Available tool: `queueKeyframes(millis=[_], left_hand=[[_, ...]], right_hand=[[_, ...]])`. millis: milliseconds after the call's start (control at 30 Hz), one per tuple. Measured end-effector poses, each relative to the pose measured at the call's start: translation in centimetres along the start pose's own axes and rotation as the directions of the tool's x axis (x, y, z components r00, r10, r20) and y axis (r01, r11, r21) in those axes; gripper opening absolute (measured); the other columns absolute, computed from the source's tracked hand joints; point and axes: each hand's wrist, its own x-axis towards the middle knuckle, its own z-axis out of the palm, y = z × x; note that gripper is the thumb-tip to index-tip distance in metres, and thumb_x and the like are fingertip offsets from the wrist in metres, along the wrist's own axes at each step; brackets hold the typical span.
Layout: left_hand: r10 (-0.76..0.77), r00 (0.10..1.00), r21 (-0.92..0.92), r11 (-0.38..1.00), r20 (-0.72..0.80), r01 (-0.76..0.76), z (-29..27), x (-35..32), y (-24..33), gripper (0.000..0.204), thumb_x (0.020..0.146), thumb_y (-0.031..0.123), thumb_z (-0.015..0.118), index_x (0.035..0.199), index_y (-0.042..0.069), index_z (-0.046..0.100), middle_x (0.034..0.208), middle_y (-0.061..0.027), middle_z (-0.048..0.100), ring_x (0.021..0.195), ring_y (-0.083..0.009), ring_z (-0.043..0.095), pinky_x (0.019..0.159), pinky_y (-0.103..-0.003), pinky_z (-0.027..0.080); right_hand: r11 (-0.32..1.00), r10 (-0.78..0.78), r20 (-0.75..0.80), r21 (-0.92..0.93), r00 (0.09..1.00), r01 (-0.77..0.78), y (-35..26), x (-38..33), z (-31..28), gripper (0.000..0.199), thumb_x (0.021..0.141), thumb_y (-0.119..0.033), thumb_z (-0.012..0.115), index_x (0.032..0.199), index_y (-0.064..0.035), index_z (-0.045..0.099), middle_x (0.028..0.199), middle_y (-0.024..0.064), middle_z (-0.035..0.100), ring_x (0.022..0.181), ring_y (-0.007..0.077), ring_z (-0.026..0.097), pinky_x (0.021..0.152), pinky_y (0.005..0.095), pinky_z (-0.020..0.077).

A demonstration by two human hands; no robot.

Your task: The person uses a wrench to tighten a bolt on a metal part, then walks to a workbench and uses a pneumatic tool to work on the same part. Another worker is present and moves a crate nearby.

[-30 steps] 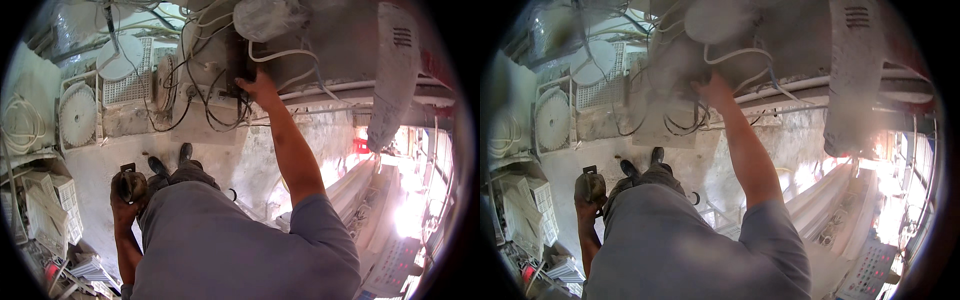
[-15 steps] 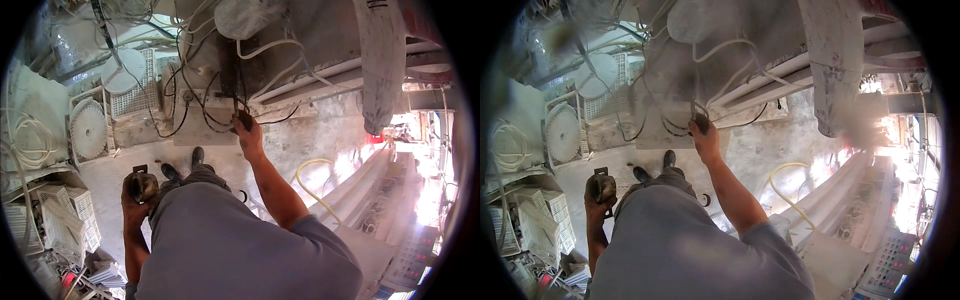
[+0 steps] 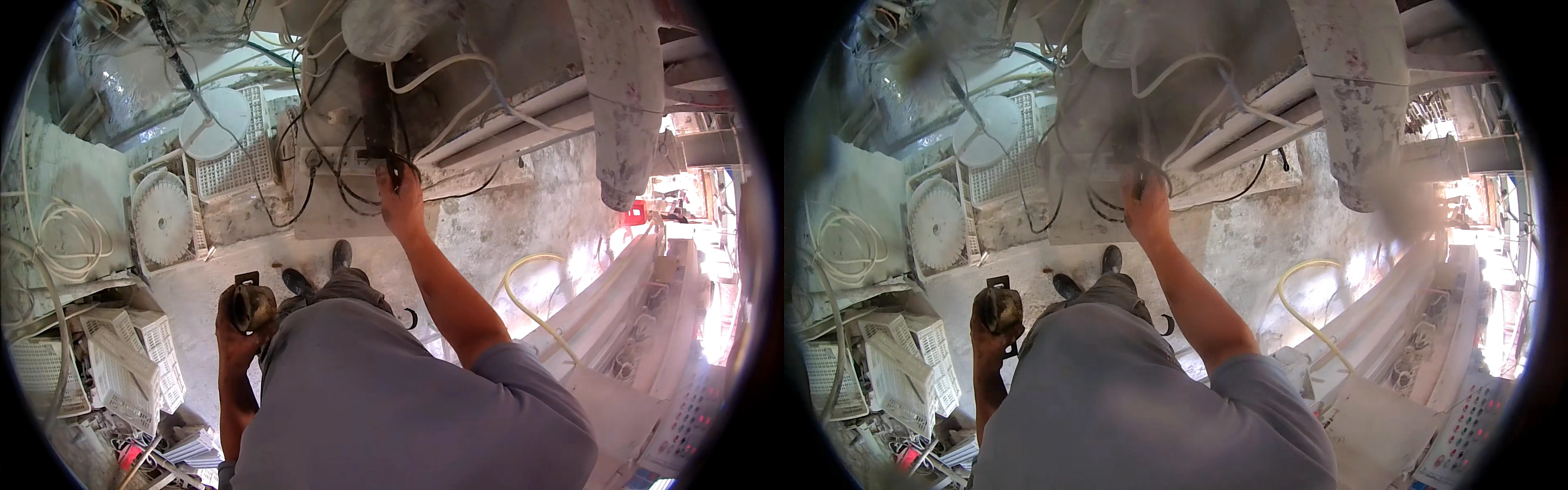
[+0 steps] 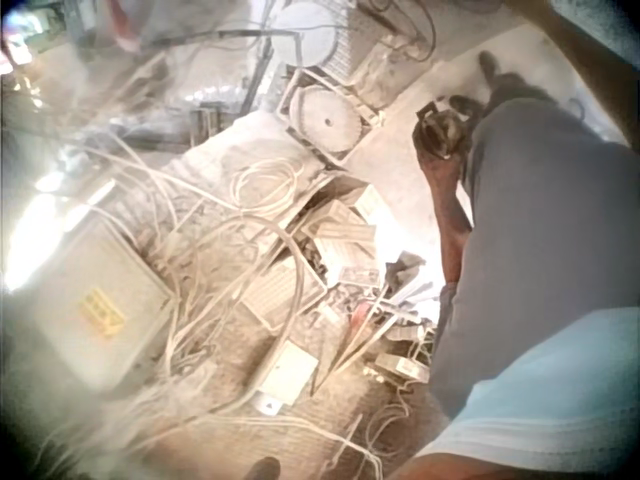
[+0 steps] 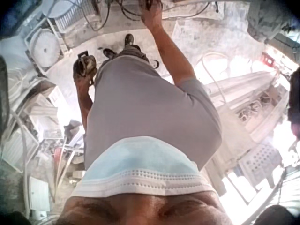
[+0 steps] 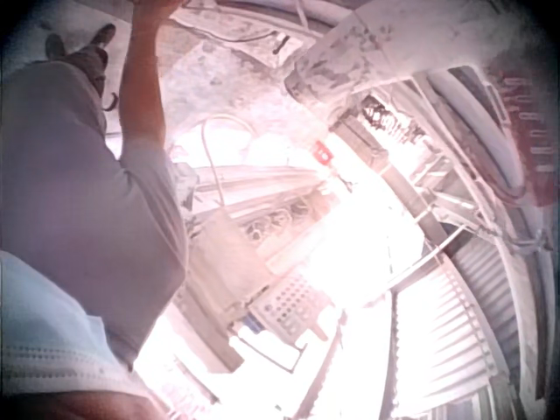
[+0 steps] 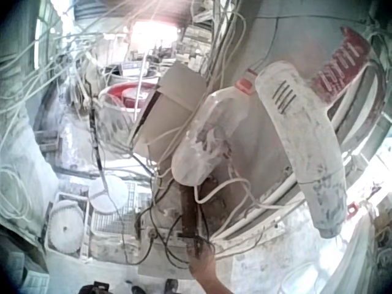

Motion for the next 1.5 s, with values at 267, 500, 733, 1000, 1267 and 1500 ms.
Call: queueKeyframes(millis=[267,500,733,1000,1267,1500], left_hand=[[0.036,0.998,-0.059,0.998,0.048,-0.033,0.6,0.2,0.4,0.091,0.055,0.008,0.088,0.135,0.0,0.045,0.122,-0.0126,0.06,0.112,-0.0228,0.059,0.098,-0.036,0.049],[0.03,0.997,-0.081,0.996,0.069,-0.024,0.9,0.3,1.0,0.087,0.055,0.005,0.087,0.132,0.001,0.047,0.121,-0.0124,0.061,0.11,-0.0223,0.06,0.096,-0.035,0.05],[0.044,0.999,0.038,0.998,0.002,-0.044,1.0,-0.1,0.8,0.085,0.056,0.006,0.088,0.131,0.003,0.049,0.118,-0.0108,0.063,0.109,-0.0208,0.061,0.096,-0.035,0.05],[0.072,0.996,-0.034,0.997,-0.06,-0.074,1.1,-1.7,0.7,0.089,0.056,0.012,0.093,0.132,0.003,0.048,0.119,-0.0098,0.062,0.113,-0.0204,0.06,0.099,-0.034,0.049],[-0.025,0.986,-0.105,0.994,-0.164,0.008,0.7,-4.0,-2.1,0.095,0.051,0.01,0.093,0.135,0.004,0.048,0.123,-0.0121,0.061,0.115,-0.0233,0.06,0.102,-0.036,0.047],[-0.062,0.966,-0.138,0.99,-0.249,0.028,0.7,-5.6,-4.1,0.093,0.051,0.011,0.093,0.133,0.003,0.048,0.123,-0.0151,0.062,0.115,-0.0252,0.06,0.101,-0.037,0.049]], right_hand=[[0.867,-0.413,-0.121,-0.355,0.903,0.349,-2.8,1.1,-0.8,0.039,0.096,-0.022,0.057,0.124,0.0053,0.053,0.123,0.0316,0.052,0.113,0.0482,0.051,0.093,0.0501,0.0445],[0.964,-0.189,-0.153,-0.219,0.97,0.153,-1.7,3.9,0.9,0.041,0.093,-0.026,0.062,0.12,0.0049,0.055,0.113,0.0318,0.058,0.105,0.0504,0.054,0.09,0.0502,0.0467],[0.997,-0.018,0.042,-0.076,0.999,0.021,0.2,7.2,0.5,0.051,0.086,-0.037,0.069,0.112,0.0063,0.059,0.104,0.0291,0.065,0.098,0.0437,0.062,0.085,0.0462,0.0473],[0.997,-0.004,0.07,0.077,0.998,-0.001,4.1,8.8,-1.0,0.058,0.091,-0.043,0.064,0.116,0.0096,0.058,0.113,0.0225,0.063,0.101,0.0289,0.058,0.091,0.0385,0.0435],[0.956,0.24,0.296,0.09,0.924,-0.278,-0.5,11.1,-1.3,0.046,0.099,-0.026,0.054,0.132,0.0059,0.049,0.125,0.0176,0.06,0.111,0.029,0.06,0.091,0.0384,0.048],[0.667,0.061,0.652,0.536,0.756,-0.517,2.4,13.1,-2.4,0.037,0.094,-0.012,0.062,0.129,-0.0015,0.056,0.117,0.0087,0.063,0.101,0.024,0.064,0.083,0.0356,0.0539]])
